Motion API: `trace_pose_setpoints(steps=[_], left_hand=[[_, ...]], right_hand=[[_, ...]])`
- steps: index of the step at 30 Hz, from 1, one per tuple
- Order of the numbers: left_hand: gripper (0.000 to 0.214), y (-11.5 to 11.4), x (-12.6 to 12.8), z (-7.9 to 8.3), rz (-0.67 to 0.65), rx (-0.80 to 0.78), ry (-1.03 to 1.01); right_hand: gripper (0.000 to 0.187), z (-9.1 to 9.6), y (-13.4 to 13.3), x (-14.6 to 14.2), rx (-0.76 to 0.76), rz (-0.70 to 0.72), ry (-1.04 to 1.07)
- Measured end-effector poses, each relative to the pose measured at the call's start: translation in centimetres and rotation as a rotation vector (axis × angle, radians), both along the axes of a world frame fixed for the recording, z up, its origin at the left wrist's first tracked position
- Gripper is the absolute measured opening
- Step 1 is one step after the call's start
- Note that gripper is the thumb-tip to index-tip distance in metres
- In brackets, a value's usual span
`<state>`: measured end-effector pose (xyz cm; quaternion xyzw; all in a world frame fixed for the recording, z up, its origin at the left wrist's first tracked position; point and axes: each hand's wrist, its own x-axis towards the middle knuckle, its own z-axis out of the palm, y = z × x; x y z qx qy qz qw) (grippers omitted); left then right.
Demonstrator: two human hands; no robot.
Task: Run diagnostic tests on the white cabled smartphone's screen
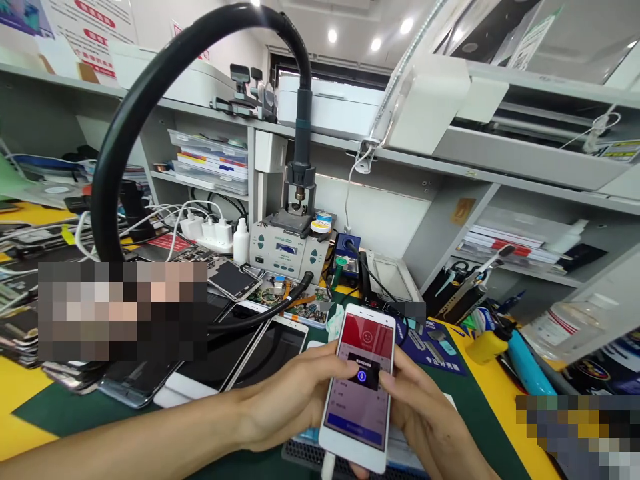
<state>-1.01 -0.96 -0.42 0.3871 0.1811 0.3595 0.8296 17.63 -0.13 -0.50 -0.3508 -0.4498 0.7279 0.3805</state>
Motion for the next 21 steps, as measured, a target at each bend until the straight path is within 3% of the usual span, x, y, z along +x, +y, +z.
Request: trace_pose_setpoints(steps=[12, 21], left_hand=[[0.031, 0.05, -0.02, 0.15, 0.003, -0.007, -0.015], [0.035, 0.06, 0.01, 0.09, 0.000, -0.009, -0.014]], right_hand=[[0.051, 0.28, -0.26, -0.24, 0.040, -0.023, -0.019], [0.056, 0.17, -0.25, -0.16, 0.046, -0.024, -0.043]])
